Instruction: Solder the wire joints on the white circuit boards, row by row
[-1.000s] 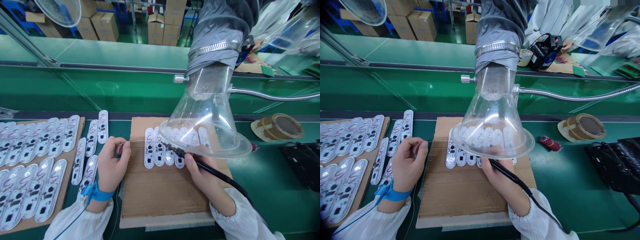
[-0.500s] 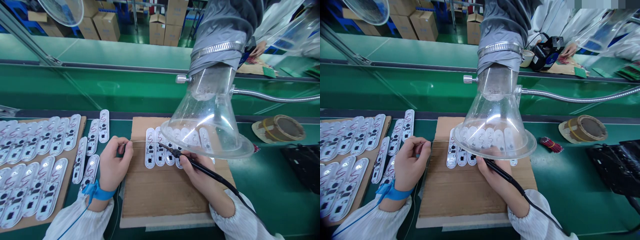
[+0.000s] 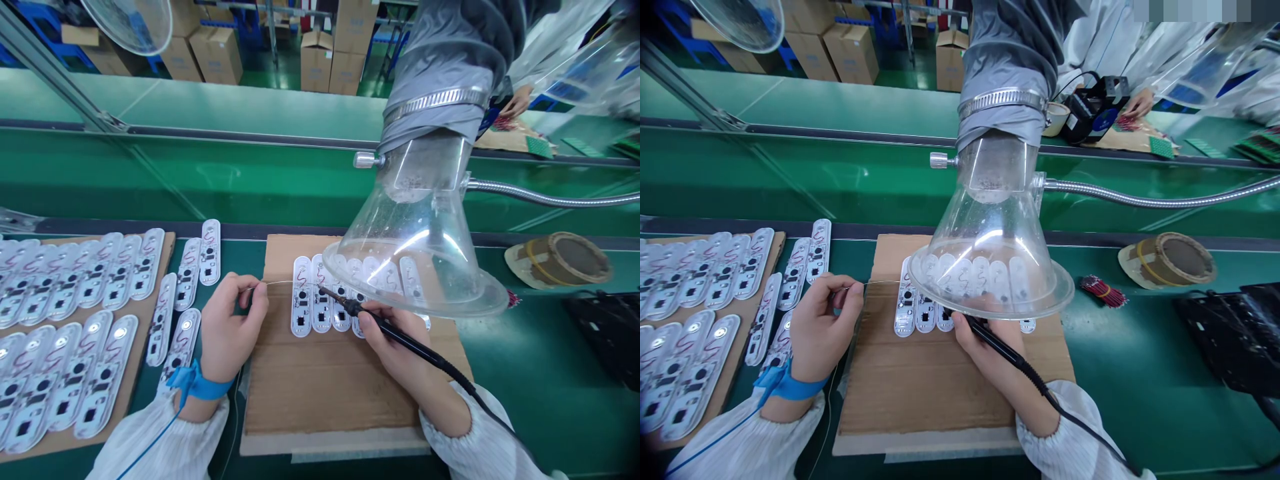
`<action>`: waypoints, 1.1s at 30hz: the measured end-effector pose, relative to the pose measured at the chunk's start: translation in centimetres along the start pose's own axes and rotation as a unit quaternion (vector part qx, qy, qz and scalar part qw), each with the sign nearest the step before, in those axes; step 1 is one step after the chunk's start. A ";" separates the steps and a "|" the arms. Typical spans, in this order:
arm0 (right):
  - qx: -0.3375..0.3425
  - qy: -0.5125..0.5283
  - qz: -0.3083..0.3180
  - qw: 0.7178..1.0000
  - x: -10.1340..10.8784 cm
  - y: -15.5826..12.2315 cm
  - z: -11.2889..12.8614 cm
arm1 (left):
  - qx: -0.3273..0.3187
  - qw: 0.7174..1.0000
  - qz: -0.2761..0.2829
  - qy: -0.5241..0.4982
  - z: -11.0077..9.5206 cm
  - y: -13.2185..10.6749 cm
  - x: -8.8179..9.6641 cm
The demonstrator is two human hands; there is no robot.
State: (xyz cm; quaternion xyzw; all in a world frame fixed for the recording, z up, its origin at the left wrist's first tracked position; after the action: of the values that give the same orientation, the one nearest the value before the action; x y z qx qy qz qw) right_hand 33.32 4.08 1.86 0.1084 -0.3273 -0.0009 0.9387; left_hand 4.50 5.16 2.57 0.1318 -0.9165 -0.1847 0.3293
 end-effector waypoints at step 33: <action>0.000 0.058 -0.020 0.998 -1.6 -0.2 1.6 | -0.035 0.998 -0.030 0.040 -0.4 0.4 0.4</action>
State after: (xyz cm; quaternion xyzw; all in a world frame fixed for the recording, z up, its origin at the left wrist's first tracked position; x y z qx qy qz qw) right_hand 31.05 3.66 2.04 0.1146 -0.2698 -0.0138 0.9560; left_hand 4.43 5.26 3.27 0.1545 -0.8915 -0.2208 0.3641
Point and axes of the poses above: each hand's wrist, its own y-axis towards the middle knuckle, its own x-axis out of the back of the hand, z = x × y, the point moved 6 cm from there along y, towards the middle knuckle, and after that the axes turned 1 degree about x, right-handed, at the moved point
